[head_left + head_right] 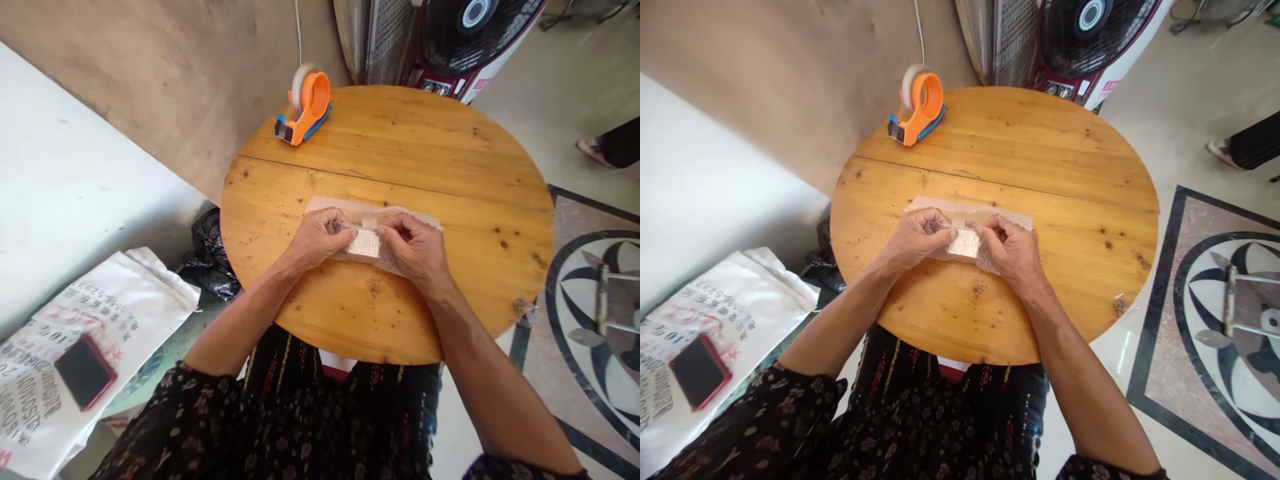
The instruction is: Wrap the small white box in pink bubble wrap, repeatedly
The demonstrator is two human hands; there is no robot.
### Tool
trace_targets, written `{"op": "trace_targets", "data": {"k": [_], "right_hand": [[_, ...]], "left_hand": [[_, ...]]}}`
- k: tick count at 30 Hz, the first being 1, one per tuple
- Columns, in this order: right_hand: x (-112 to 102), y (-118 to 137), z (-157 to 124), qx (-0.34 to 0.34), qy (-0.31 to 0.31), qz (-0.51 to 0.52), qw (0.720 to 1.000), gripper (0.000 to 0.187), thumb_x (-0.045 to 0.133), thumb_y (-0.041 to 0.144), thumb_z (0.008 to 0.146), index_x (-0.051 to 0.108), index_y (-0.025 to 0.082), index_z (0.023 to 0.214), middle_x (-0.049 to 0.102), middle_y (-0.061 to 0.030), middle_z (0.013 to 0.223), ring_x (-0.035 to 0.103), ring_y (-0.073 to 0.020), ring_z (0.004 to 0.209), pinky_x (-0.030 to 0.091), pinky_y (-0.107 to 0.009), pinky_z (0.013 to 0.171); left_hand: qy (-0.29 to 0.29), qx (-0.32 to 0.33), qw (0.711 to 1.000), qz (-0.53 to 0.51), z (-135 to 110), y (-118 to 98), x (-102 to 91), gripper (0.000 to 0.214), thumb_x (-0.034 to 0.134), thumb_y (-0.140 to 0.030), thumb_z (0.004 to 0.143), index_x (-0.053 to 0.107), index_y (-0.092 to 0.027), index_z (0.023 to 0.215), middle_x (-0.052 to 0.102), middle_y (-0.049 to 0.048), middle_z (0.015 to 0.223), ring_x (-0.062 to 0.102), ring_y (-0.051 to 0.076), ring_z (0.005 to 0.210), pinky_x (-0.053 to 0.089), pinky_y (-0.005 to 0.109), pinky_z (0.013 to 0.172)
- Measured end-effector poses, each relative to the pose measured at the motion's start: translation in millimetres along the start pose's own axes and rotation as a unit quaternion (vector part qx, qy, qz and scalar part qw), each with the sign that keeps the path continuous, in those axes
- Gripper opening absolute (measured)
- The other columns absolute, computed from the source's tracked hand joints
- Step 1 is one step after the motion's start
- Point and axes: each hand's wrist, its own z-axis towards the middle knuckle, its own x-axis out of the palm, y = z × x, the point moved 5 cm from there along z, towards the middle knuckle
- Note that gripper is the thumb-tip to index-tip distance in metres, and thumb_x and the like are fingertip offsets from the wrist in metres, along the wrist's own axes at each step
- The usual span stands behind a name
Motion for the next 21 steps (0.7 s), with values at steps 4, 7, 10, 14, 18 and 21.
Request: {"op": "trace_targets", "data": {"k": [4,7,10,14,18,21], "right_hand": [[-1.6,5.1,-1.7,-0.041,-0.005,-0.069,0.997,0.020,0.060,0.036,0.085,0.071,0.020,0.084,0.070,-0.0004,0.073,0.060,-0.0133,0.060,0.046,-0.025,0.060],[-2.8,12.7,-4.5,-0.118,-0.029,-0.115,0.986,0.018,0.059,0.030,0.086,0.072,0.022,0.095,0.075,-0.0048,0.094,0.068,-0.0187,0.079,0.051,-0.031,0.076],[0.7,20.8,-10.3,-0.207,-0.017,-0.118,0.971,0.022,0.054,0.018,0.086,0.072,0.024,0.097,0.074,-0.0051,0.103,0.069,-0.0195,0.093,0.050,-0.033,0.085],[4.8,24.7,-16.0,-0.242,0.013,-0.122,0.962,0.024,0.056,0.015,0.084,0.072,0.024,0.100,0.075,-0.0038,0.100,0.070,-0.0194,0.093,0.051,-0.034,0.088],[4.8,24.2,-16.1,-0.223,0.047,-0.129,0.965,0.023,0.059,0.022,0.084,0.072,0.025,0.102,0.075,-0.0040,0.102,0.070,-0.0223,0.096,0.050,-0.039,0.093],[2.9,23.5,-15.4,-0.216,0.049,-0.135,0.966,0.022,0.062,0.028,0.083,0.072,0.026,0.103,0.074,-0.0043,0.104,0.069,-0.0242,0.098,0.048,-0.042,0.096]], "left_hand": [[-0.004,0.008,1.000,0.002,0.0,-0.8,0.0,0.014,0.062,-0.026,0.070,0.054,-0.016,0.066,0.048,-0.0050,0.059,0.038,0.006,0.053,0.031,0.019,0.049],[0.004,-0.010,1.000,-0.001,-0.2,-0.7,0.5,0.017,0.062,-0.029,0.071,0.052,-0.016,0.066,0.045,-0.0053,0.058,0.038,0.007,0.054,0.031,0.019,0.050],[0.004,-0.022,1.000,0.012,-0.4,-1.4,-0.1,0.021,0.062,-0.032,0.072,0.051,-0.016,0.065,0.044,-0.0047,0.059,0.038,0.008,0.055,0.030,0.020,0.050],[0.005,-0.027,0.999,0.031,0.1,-1.6,0.0,0.026,0.063,-0.037,0.073,0.050,-0.016,0.064,0.045,-0.0036,0.060,0.039,0.008,0.056,0.030,0.020,0.050],[0.021,-0.037,0.998,0.042,-0.5,-3.4,-0.4,0.027,0.062,-0.040,0.076,0.052,-0.016,0.068,0.046,-0.0034,0.062,0.039,0.009,0.057,0.029,0.020,0.051],[0.039,-0.034,0.995,0.085,-3.7,-8.9,-7.8,0.024,0.061,-0.036,0.077,0.054,-0.015,0.068,0.048,-0.0032,0.064,0.040,0.009,0.059,0.030,0.020,0.052]]}}
